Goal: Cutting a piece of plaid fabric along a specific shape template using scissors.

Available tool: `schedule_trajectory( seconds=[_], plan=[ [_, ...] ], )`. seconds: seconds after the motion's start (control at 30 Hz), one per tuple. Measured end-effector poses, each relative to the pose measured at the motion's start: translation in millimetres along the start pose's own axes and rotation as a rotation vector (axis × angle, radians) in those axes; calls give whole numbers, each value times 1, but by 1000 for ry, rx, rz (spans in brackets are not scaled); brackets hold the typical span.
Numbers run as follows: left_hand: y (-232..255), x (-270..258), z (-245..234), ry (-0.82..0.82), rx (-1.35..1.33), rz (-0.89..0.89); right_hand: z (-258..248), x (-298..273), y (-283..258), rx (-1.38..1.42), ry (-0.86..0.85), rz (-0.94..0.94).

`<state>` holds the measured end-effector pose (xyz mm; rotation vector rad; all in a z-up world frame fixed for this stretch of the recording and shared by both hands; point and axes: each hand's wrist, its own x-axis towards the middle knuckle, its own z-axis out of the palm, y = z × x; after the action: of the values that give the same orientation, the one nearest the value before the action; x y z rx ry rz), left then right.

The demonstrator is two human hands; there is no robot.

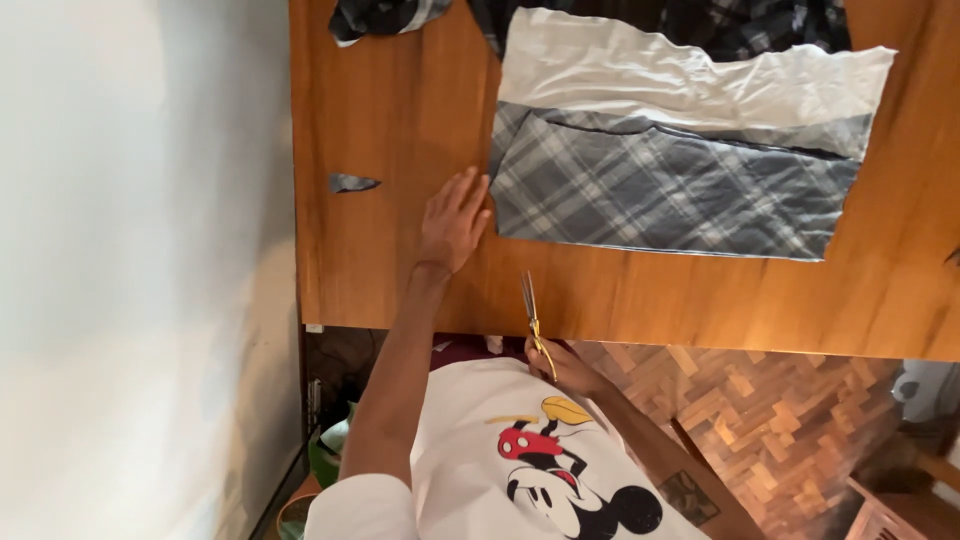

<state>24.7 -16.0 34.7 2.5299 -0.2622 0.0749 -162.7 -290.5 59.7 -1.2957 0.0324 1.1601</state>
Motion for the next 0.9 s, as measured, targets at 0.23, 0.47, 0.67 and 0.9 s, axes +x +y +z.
schedule_trajectory(
  seconds=[0.23, 0.47, 0.67, 0.9],
  plan=[
    [-13, 17, 24, -172, 205, 182, -16, -17, 6, -5, 111, 70],
    [-23, 23, 14, -152, 269, 213, -17, 22, 39, 75, 159, -22],
    [-49, 38, 18, -153, 136, 272, 18, 96, 9, 246, 294, 76],
    [-62, 52, 13, -133, -140, 192, 81, 120, -18, 303, 483, -26]
  ],
)
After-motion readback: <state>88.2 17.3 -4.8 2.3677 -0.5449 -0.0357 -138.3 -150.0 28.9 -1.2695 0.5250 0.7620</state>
